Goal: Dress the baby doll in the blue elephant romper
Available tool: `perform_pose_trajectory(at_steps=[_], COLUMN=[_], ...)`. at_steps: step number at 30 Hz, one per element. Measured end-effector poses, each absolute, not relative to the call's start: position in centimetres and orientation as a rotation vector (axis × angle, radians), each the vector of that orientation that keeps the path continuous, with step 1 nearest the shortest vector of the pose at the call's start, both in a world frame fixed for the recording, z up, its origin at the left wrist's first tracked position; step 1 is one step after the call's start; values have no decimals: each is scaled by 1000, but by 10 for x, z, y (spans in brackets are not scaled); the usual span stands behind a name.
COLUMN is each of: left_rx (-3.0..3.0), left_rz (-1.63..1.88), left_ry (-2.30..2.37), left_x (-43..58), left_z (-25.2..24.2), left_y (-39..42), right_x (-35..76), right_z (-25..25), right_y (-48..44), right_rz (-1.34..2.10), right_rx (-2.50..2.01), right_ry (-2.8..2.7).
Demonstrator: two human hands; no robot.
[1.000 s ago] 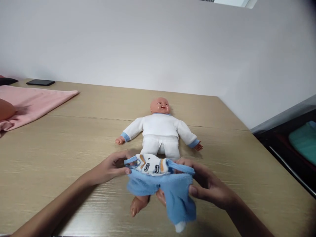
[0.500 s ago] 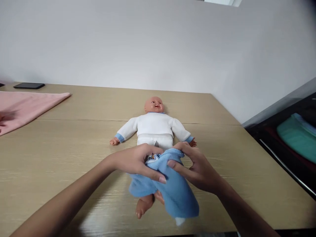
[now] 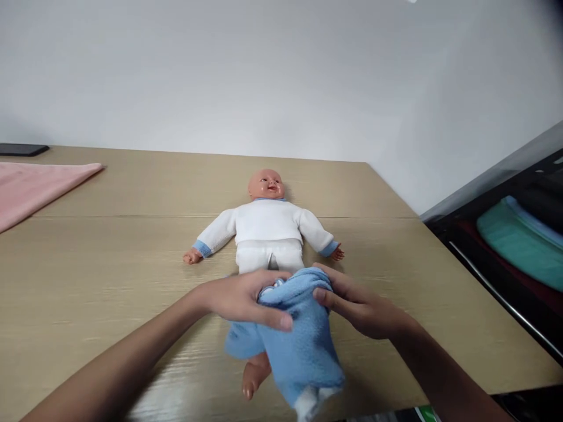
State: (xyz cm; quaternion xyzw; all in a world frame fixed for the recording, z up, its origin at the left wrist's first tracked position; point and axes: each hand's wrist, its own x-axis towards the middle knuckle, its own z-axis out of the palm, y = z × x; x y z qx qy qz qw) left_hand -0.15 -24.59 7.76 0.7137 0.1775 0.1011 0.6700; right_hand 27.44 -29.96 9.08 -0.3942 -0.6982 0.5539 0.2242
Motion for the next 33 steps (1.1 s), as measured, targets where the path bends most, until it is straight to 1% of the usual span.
perform_pose_trajectory(at_steps=[2, 4, 6, 8, 11, 14, 17, 21, 23, 26, 28, 29, 33], left_rx=[1529, 1497, 1516, 1547, 1558, 1499, 1381, 1270, 1316, 1480, 1593, 1628, 1755], left_rz=[116, 80, 135, 195, 250, 277, 236, 198, 170, 149, 158, 158, 263], left_ry=[347, 354, 356, 335, 332, 359, 335, 201, 200, 360, 486, 525, 553], left_x=[-3, -5, -8, -10, -11, -12, -13, -10, -9, -8, -8, -7, -3], left_z=[74, 71, 71, 72, 74, 72, 67, 67, 73, 80, 82, 81, 77], left_y=[-244, -241, -240, -240, -240, -241, -240, -239, -241, -246, -251, -253, -260], right_x=[272, 269, 266, 263, 262, 262, 262, 258, 256, 251, 246, 243, 234], right_z=[91, 94, 100, 105, 103, 94, 84, 80, 84, 94, 101, 103, 101], right_y=[-301, -303, -307, -312, -321, -328, -328, -324, -325, -331, -337, -340, -351], right_rz=[1573, 1654, 1691, 1643, 1602, 1679, 1725, 1821, 1873, 1887, 1800, 1693, 1089], right_rx=[-1101, -1013, -904, -876, -1012, -1154, -1177, -1155, -1143, -1183, -1285, -1353, -1515], right_ry=[-1922, -1995, -2063, -2084, -2054, -1861, -1661, -1577, -1573, -1607, -1644, -1665, -1787])
